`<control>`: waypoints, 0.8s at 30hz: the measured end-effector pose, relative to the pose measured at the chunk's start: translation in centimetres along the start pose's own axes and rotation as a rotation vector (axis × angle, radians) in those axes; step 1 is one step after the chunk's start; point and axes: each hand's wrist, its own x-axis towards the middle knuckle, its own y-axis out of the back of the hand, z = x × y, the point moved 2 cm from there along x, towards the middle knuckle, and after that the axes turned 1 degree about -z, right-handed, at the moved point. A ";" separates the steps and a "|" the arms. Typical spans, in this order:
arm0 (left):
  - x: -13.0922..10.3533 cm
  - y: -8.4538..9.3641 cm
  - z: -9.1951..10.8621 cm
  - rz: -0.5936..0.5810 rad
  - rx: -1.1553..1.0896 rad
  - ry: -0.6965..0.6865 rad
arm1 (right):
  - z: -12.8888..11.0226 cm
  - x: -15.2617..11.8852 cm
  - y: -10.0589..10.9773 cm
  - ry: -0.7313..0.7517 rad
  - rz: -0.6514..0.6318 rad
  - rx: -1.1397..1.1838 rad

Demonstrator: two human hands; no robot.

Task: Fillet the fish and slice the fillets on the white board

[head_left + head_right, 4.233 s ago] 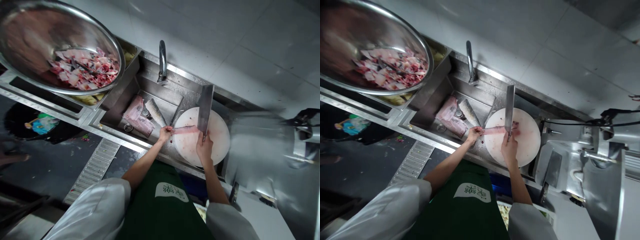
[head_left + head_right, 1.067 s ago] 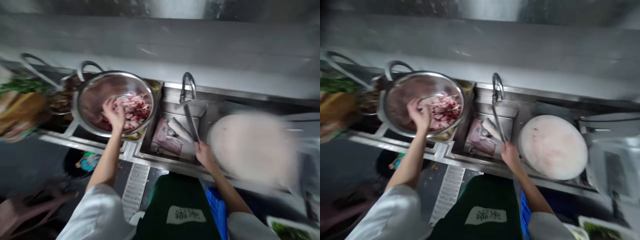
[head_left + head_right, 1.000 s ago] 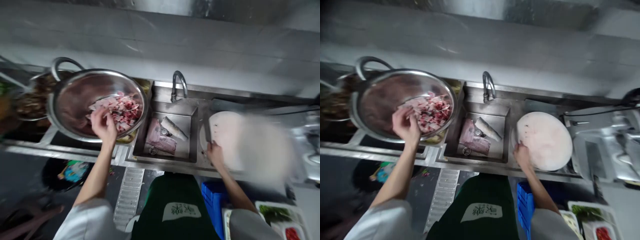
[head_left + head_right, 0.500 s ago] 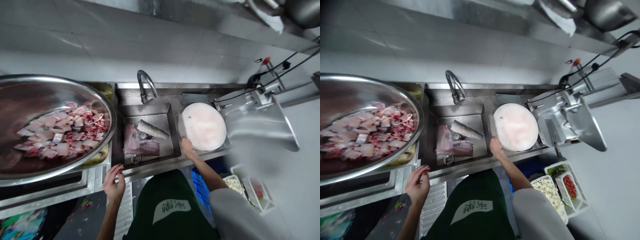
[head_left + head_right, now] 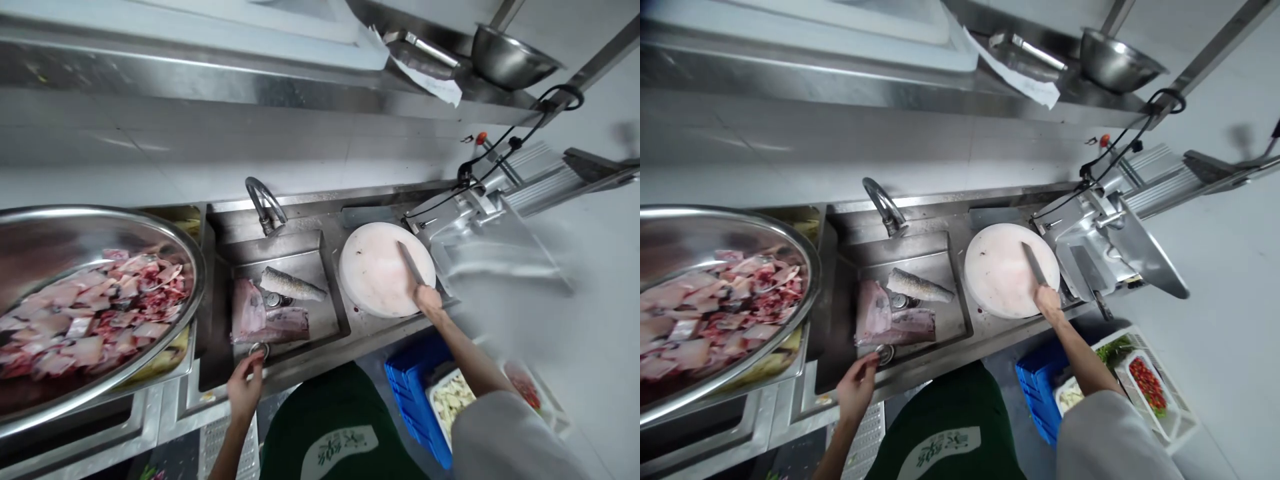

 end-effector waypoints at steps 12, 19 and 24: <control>28.5 -16.3 14.2 -0.017 0.002 -0.107 | 7.5 7.9 -10.2 0.373 0.330 0.290; 32.4 -29.2 18.3 -0.396 -0.004 -0.109 | 16.8 8.1 -16.6 -0.200 0.390 1.207; 29.5 -41.0 19.9 -0.754 -0.188 -0.041 | 13.7 11.5 -17.9 -0.224 0.315 1.542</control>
